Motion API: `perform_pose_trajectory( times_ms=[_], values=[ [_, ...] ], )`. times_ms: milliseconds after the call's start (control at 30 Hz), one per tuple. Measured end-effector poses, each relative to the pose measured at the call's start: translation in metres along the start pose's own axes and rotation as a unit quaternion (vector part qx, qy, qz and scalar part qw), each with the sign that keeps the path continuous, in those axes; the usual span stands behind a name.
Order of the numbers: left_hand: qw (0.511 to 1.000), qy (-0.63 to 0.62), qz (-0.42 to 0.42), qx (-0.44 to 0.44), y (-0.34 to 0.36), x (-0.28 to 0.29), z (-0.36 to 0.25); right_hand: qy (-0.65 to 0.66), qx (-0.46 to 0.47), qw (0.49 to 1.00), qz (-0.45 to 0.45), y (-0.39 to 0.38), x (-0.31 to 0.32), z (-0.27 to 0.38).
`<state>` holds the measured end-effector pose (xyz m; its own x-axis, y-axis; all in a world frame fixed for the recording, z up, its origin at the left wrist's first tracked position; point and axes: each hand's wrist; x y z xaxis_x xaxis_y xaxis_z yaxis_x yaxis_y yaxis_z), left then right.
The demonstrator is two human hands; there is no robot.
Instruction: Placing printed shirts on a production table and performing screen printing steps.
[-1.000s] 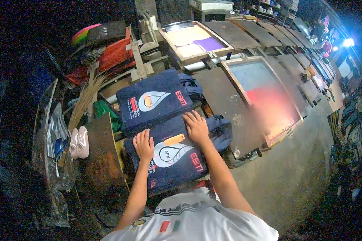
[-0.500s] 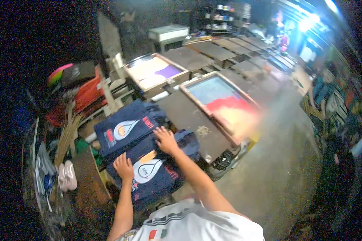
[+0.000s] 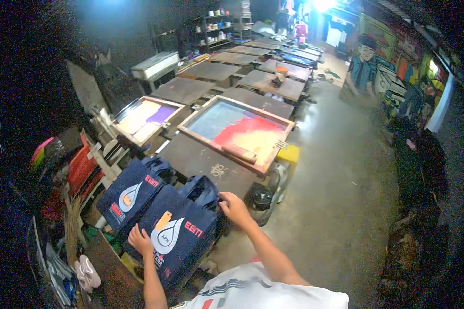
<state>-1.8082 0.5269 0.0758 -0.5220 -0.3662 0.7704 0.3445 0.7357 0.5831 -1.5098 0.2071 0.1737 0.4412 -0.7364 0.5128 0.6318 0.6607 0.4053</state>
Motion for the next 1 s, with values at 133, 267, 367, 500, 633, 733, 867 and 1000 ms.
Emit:
perform_pose_trajectory(
  times_ms=[133, 267, 367, 500, 633, 733, 867, 1000],
  values=[
    [0.998, -0.054, -0.043, 0.013, 0.015, 0.022, -0.039, -0.025, 0.002, 0.993, -0.111, -0.016, 0.049, -0.023],
    [0.97, -0.233, -0.073, -0.012, 0.038, 0.043, -0.107, -0.037, 0.004, 0.988, -0.148, -0.019, 0.087, -0.039],
    [0.945, -0.324, -0.023, -0.04, 0.041, 0.057, -0.199, 0.019, -0.011, 0.99, -0.14, -0.016, 0.126, -0.04],
    [0.903, -0.422, 0.047, -0.072, 0.023, 0.064, -0.339, -0.002, 0.001, 0.985, -0.172, -0.022, 0.188, -0.062],
    [0.855, -0.488, 0.114, -0.132, -0.016, 0.063, -0.471, 0.009, -0.018, 0.978, -0.209, -0.03, 0.251, -0.086],
    [0.811, -0.538, 0.164, -0.16, -0.053, 0.054, -0.563, 0.024, -0.023, 0.972, -0.233, -0.041, 0.296, -0.111],
    [0.759, -0.563, 0.248, -0.213, -0.1, 0.043, -0.675, 0.023, -0.021, 0.957, -0.29, -0.062, 0.358, -0.153],
    [0.653, -0.626, 0.417, -0.088, -0.142, 0.067, -0.763, -0.015, -0.069, 0.945, -0.32, -0.069, 0.406, -0.172]
  ],
)
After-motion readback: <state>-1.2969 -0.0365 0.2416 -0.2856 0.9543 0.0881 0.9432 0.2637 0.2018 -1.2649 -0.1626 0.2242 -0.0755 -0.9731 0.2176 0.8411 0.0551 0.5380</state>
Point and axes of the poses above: each hand's wrist, its own y-axis towards the middle knuckle, its own x-axis out of the back of the hand, z = x × y, and after that the axes turned 7 degrees about x, right-handed
